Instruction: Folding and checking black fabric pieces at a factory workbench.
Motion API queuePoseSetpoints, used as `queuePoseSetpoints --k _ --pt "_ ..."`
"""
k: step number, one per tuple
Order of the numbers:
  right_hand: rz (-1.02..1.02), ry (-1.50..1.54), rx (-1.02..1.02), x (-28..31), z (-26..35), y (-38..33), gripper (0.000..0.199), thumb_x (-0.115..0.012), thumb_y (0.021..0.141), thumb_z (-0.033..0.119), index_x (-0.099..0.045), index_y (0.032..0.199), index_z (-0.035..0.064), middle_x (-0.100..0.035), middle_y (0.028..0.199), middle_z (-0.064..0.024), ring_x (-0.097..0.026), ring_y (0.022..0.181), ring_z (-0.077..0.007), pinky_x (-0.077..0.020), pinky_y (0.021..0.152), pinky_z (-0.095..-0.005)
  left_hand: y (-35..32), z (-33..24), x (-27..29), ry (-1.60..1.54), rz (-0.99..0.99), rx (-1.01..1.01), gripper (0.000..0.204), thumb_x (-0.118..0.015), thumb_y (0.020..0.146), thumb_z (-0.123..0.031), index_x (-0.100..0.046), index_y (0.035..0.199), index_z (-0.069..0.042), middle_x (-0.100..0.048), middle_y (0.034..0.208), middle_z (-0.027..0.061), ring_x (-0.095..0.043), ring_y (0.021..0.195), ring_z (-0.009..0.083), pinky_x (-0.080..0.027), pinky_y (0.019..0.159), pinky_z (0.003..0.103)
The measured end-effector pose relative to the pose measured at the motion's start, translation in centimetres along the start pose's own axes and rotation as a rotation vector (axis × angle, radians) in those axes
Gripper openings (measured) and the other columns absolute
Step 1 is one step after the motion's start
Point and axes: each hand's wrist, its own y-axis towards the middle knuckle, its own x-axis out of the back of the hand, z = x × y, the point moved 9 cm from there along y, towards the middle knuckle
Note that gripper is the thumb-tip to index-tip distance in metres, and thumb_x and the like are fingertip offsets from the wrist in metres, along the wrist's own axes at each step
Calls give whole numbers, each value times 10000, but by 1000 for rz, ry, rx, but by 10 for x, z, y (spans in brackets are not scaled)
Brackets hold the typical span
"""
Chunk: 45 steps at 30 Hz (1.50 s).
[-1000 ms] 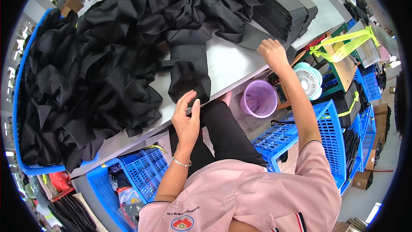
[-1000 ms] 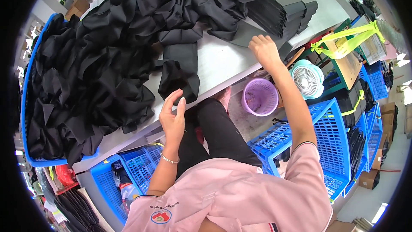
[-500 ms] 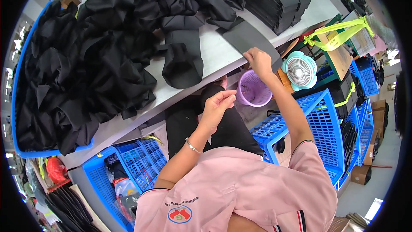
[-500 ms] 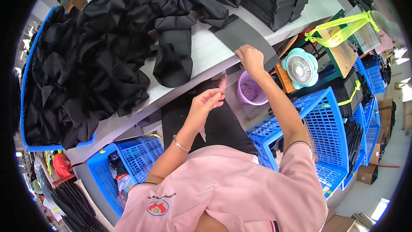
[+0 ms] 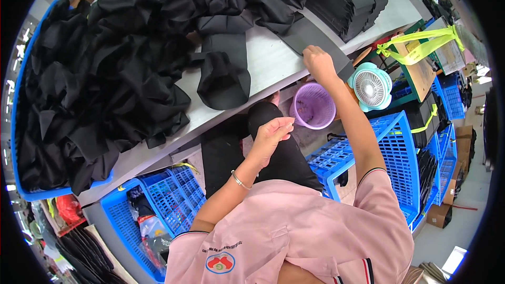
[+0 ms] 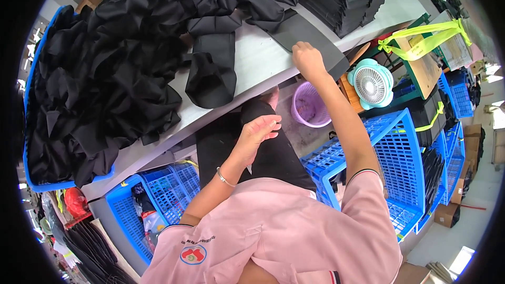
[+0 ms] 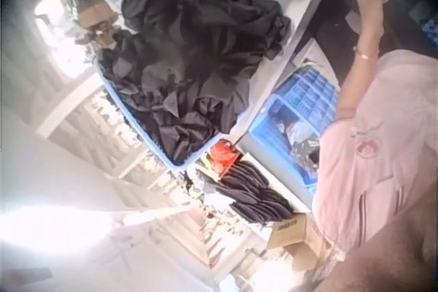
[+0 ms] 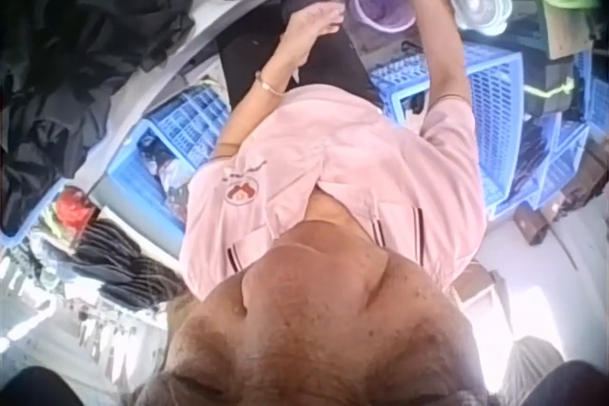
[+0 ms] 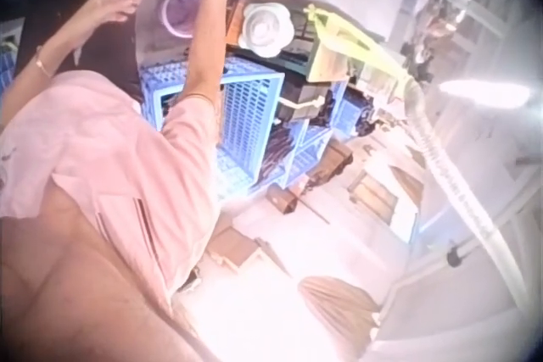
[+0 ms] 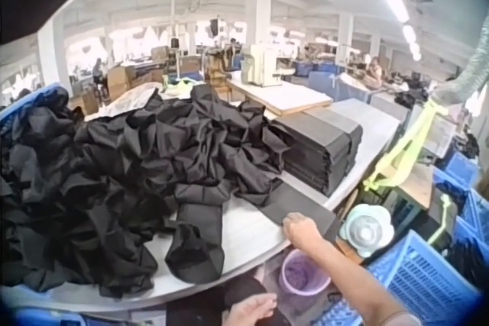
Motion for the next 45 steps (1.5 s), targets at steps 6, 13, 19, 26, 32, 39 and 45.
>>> queuePoseSetpoints --k 6,13,19,26,32,39,45 --pt "21 -62 -36 57 60 -13 12 -587 803 45 -595 805 54 -584 777 -112 -642 795 -288 -556 678 -384 11 2 1 -72 86 -18 536 -591 996 -417 -556 1362 -27 -569 1365 99 -553 1234 190 -456 1019 352" --pt "15 586 -286 153 135 -69 57 -580 940 33 -605 967 -11 -653 905 -164 -659 806 -352 -518 698 -382 26 15 -28 -323 246 17 1005 -591 843 -733 -241 1553 -112 -495 1369 39 -455 1298 175 -316 1115 403" --pt "-10 935 -535 153 153 -118 99 -562 990 58 -628 1034 -2 -639 844 -59 -594 742 -122 -473 667 -267 -4 9 -31 -404 304 -32 883 -735 791 -636 -446 1414 -83 -570 1291 22 -517 1241 163 -405 1063 363" --pt "-34 1109 -744 147 162 -139 216 -674 923 96 -601 1099 -3 -623 1067 -140 -649 905 -208 -515 830 -338 -32 -40 -19 -515 168 -93 462 -683 921 -199 -538 1310 2 -632 1255 184 -645 1126 266 -543 979 377" --pt "47 855 -472 159 184 -131 416 -806 807 252 -560 1058 31 -515 1284 -205 -549 1164 -348 -461 948 -402 -45 -49 7 -594 29 -153 430 -690 935 -242 -562 1257 12 -675 1158 175 -672 1067 267 -566 932 400" --pt "61 1099 -643 132 198 -132 252 -737 865 114 -571 1023 9 -633 1070 -144 -645 770 -207 -513 728 -307 -57 -51 22 -524 -17 -199 402 -673 955 -290 -587 1216 4 -682 1157 169 -678 1041 259 -568 920 406" --pt "336 1503 -666 89 196 -134 461 -628 959 113 -501 1379 -31 -637 1194 -82 -592 1035 -106 -495 884 -262 -75 -68 46 -109 -219 -432 511 -581 1007 -395 -562 1330 1 -574 1325 56 -529 1201 140 -417 1028 323"
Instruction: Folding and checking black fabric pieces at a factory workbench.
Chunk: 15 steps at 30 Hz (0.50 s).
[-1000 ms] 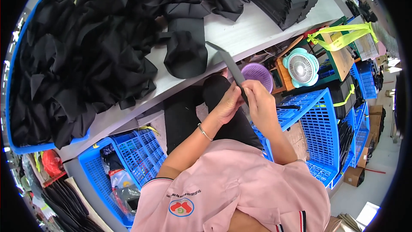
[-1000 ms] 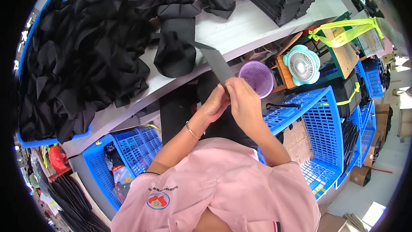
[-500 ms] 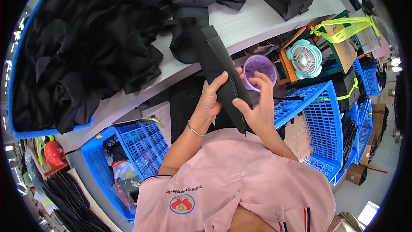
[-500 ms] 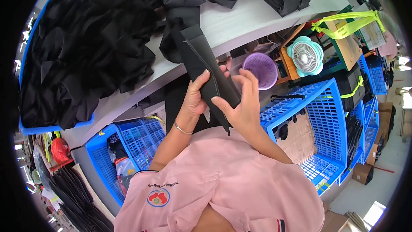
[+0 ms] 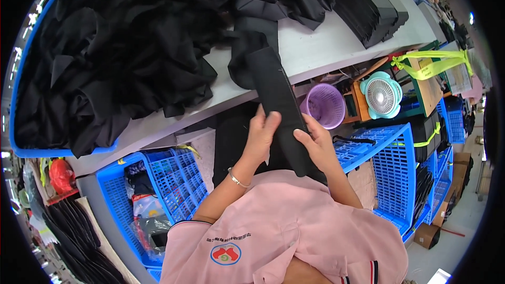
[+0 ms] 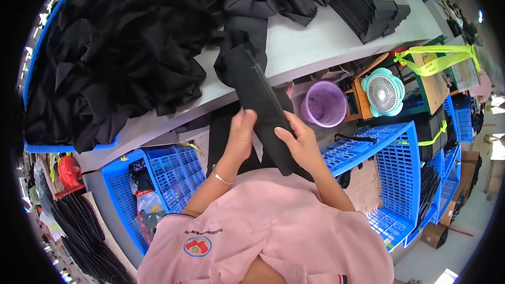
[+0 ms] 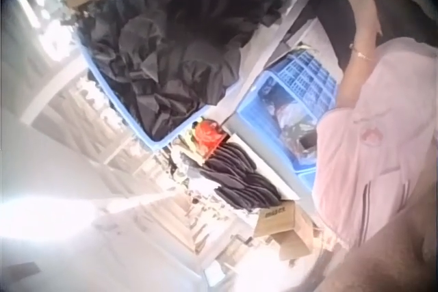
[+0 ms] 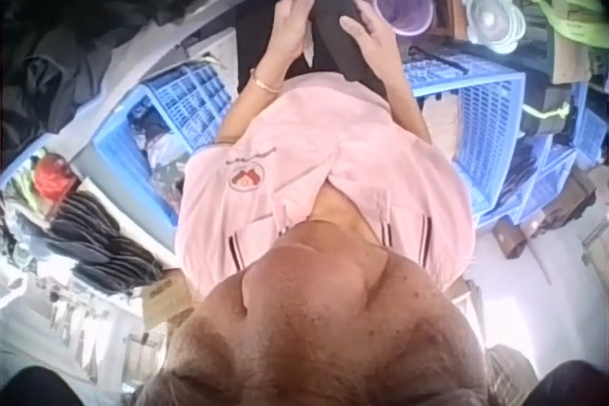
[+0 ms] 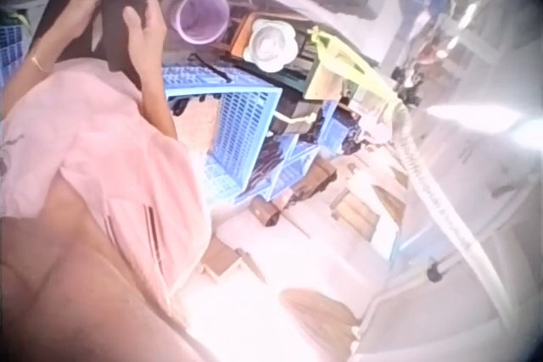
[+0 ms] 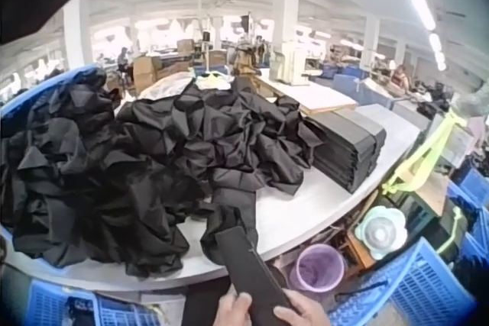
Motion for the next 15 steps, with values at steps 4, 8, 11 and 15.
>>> queuePoseSetpoints --k 4,8,11,15 --pt "48 7 47 15 2 16 459 -632 956 117 -516 1375 -29 -640 1205 -70 -587 1078 -125 -458 956 -267 29 -51 67 673 -342 -360 315 -570 1002 -225 -660 1185 15 -472 1441 137 -457 1313 252 -363 1083 355" --pt "76 -159 11 20 -13 31 464 -641 945 149 -539 1366 -18 -656 1242 -115 -605 1114 -158 -450 980 -282 72 -93 72 772 -403 -565 286 -653 927 -110 -647 1197 -13 -577 1310 143 -587 1148 259 -461 973 357" --pt "-1 -250 21 26 -13 34 453 -655 932 160 -563 1339 -14 -672 1230 -145 -627 1108 -169 -460 970 -289 114 -92 75 720 -316 -442 343 -712 889 -101 -630 1199 19 -639 1188 130 -631 1039 198 -493 903 311" --pt "-83 -299 -6 35 -19 32 434 -675 912 159 -592 1301 -14 -697 1175 -167 -658 1055 -183 -483 939 -304 148 -56 63 441 66 -7 415 -774 839 -89 -617 1192 62 -680 1072 92 -628 841 105 -504 802 241"
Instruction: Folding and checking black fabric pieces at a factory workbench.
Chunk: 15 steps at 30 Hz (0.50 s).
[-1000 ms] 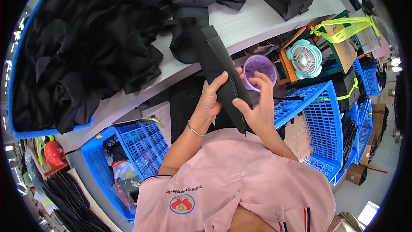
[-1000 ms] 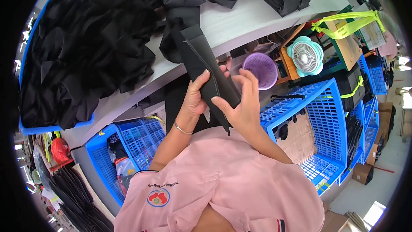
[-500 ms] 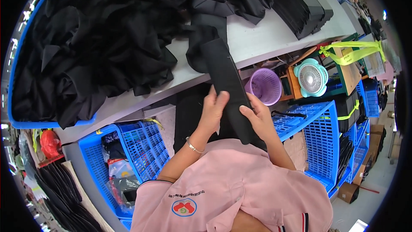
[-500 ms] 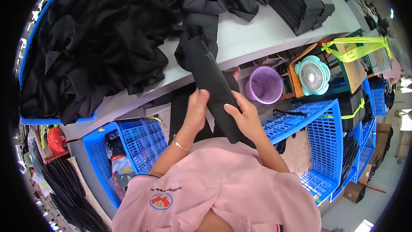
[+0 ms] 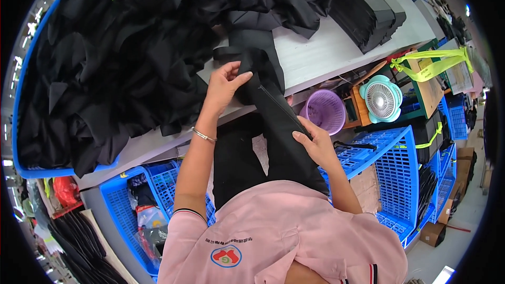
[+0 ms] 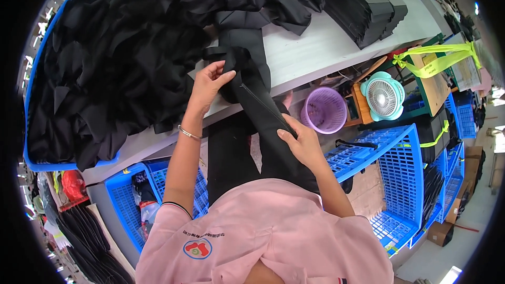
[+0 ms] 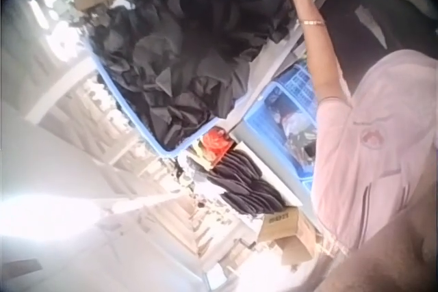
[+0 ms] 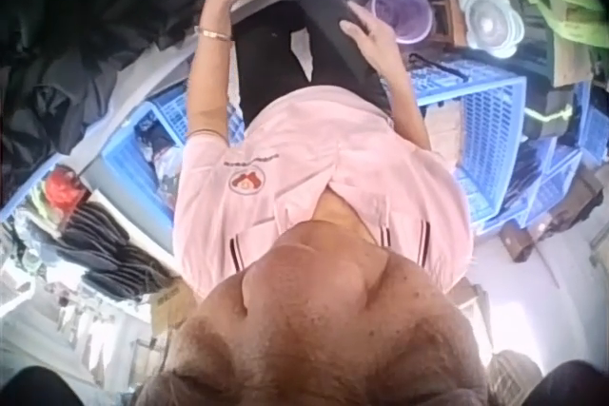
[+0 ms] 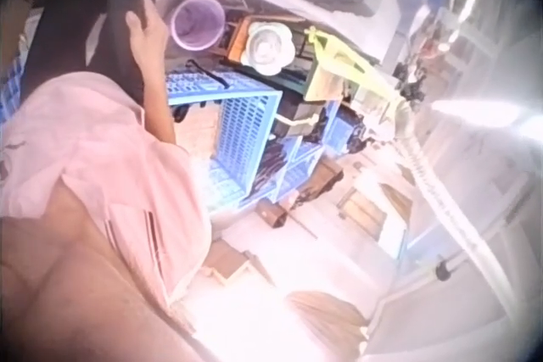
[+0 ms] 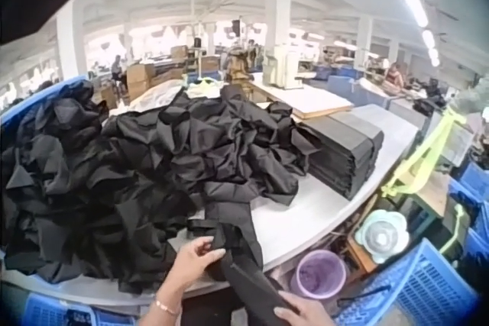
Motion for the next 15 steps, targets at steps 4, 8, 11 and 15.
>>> queuePoseSetpoints --k 4,8,11,15 --pt "-152 9 89 15 7 -3 418 -679 900 142 -607 1287 -1 -710 1113 -190 -693 1003 -205 -507 886 -305 3 -17 8 266 -113 -285 321 -722 778 41 -658 1089 -10 -642 992 1 -567 747 82 -479 680 256" --pt "-339 -465 294 7 59 -14 405 -664 878 105 -619 1277 49 -702 916 -177 -689 752 -363 -548 638 -403 -27 -65 -44 555 -219 -533 242 -680 763 63 -623 986 -9 -597 935 62 -588 750 167 -462 641 266" --pt "-296 -681 284 -11 70 -4 447 -651 873 102 -585 1314 72 -663 852 -145 -674 676 -340 -539 569 -416 -42 -67 -91 558 34 -469 229 -730 767 -32 -610 963 -23 -595 919 85 -596 758 214 -471 633 304" --pt "-352 -783 350 -15 67 11 458 -634 864 94 -565 1313 44 -622 834 -128 -653 601 -331 -537 522 -416 -77 -73 -125 540 135 -563 172 -661 770 42 -618 920 -31 -627 955 86 -651 779 259 -509 631 348"
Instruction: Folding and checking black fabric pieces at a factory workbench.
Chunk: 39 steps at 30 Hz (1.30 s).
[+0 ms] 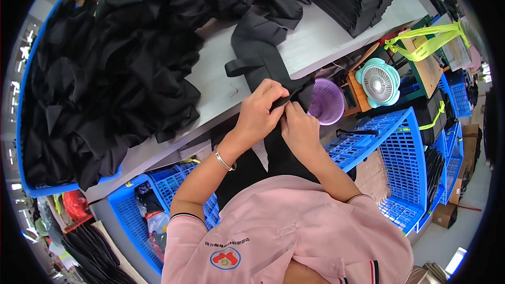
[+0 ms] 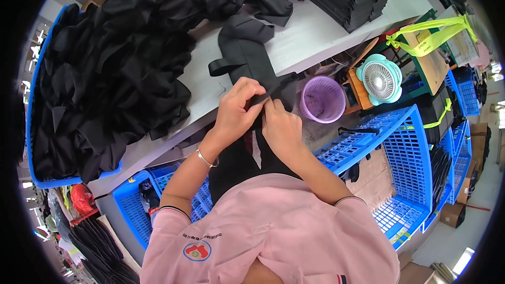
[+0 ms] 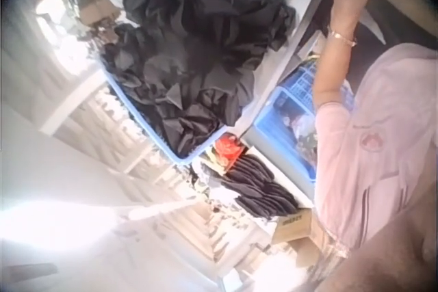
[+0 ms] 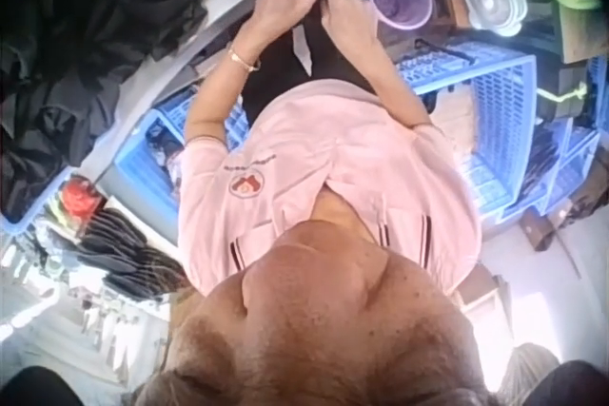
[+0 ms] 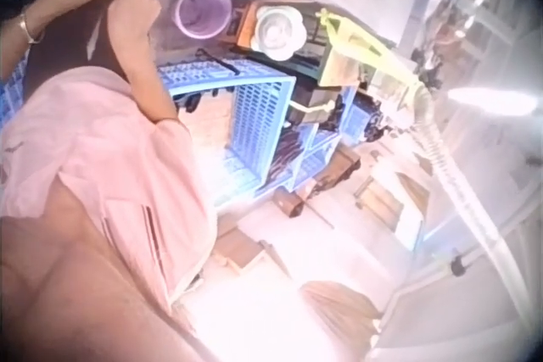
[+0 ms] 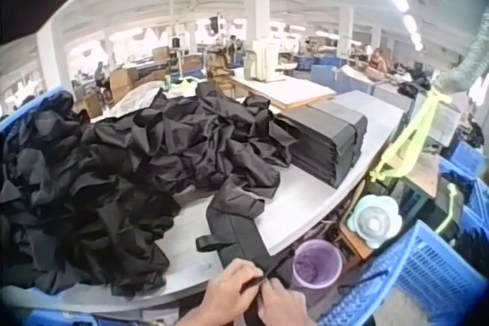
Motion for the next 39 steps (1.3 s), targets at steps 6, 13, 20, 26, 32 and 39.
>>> queuePoseSetpoints --k 6,13,20,26,32,39 --pt "29 -6 -5 -38 -1 9 501 -590 890 115 -482 1346 -62 -627 787 -167 -641 572 -382 -531 514 -461 -7 -10 15 258 -262 -211 162 -649 714 73 -606 768 -74 -649 904 41 -659 687 236 -513 547 333" --pt "172 276 129 -123 -95 12 492 -465 1030 240 -397 1470 30 -459 1487 -131 -462 1342 -234 -368 1143 -358 -55 -47 -5 -83 -70 -76 245 -693 743 86 -699 943 -56 -667 948 71 -657 711 176 -514 574 260" --pt "26 2095 -599 -86 -70 23 427 -458 1042 266 -468 1399 31 -560 1364 -111 -577 1199 -245 -503 994 -372 -84 -9 10 105 -266 213 763 -767 714 -3 -459 1411 -51 -460 1412 141 -553 1105 249 -484 884 337" --pt "83 1966 -438 -69 -46 21 380 -489 1024 234 -517 1331 12 -628 1225 -127 -649 1049 -234 -569 862 -353 -74 -27 7 110 -356 127 780 -739 682 20 -476 1411 -63 -495 1331 117 -555 1023 212 -486 799 306" --pt "126 2069 -502 -65 -40 13 361 -537 993 249 -574 1253 1 -661 1126 -128 -676 955 -232 -593 786 -354 -83 -34 13 44 -481 137 630 -593 705 172 -624 1287 -66 -565 1207 87 -564 895 154 -480 687 246" --pt "133 2103 -588 -64 -15 6 341 -588 961 230 -592 1213 1 -668 1075 -117 -681 914 -221 -599 749 -335 -91 -42 26 47 -534 85 669 -578 685 219 -671 1267 -97 -556 1174 74 -575 878 149 -496 668 247"
